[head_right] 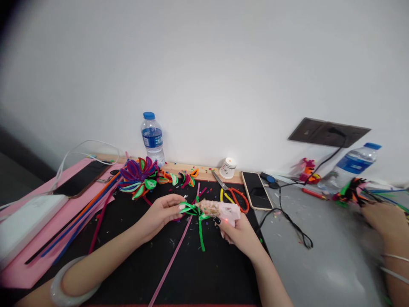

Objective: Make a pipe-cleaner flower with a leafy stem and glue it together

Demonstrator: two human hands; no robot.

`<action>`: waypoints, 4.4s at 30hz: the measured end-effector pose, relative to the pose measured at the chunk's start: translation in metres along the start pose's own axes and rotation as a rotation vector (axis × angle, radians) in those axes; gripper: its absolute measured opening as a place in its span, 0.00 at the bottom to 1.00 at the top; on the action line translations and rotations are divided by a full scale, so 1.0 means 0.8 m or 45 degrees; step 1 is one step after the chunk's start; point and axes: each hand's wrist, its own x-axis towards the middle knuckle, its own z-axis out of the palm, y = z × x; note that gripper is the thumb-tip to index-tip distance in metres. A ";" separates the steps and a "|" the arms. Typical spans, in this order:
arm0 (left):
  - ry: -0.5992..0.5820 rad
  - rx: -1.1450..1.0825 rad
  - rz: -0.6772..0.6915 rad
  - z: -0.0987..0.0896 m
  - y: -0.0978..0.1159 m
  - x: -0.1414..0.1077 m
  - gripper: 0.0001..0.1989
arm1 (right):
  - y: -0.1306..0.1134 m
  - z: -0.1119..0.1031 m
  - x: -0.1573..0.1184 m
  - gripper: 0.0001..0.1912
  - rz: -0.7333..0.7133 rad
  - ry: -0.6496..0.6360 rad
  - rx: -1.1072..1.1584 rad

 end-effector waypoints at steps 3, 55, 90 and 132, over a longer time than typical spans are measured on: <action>0.000 -0.032 -0.023 0.000 0.001 -0.001 0.13 | 0.004 0.001 0.000 0.13 -0.003 -0.022 -0.009; -0.010 -0.199 -0.115 -0.006 -0.003 0.001 0.12 | 0.005 -0.001 -0.001 0.16 -0.031 0.031 -0.009; 0.103 0.187 0.172 0.008 -0.010 0.000 0.15 | -0.020 0.013 -0.006 0.15 -0.441 0.150 -0.352; 0.067 0.632 0.364 0.010 -0.007 -0.006 0.08 | -0.020 0.011 -0.005 0.17 -0.445 0.103 -0.349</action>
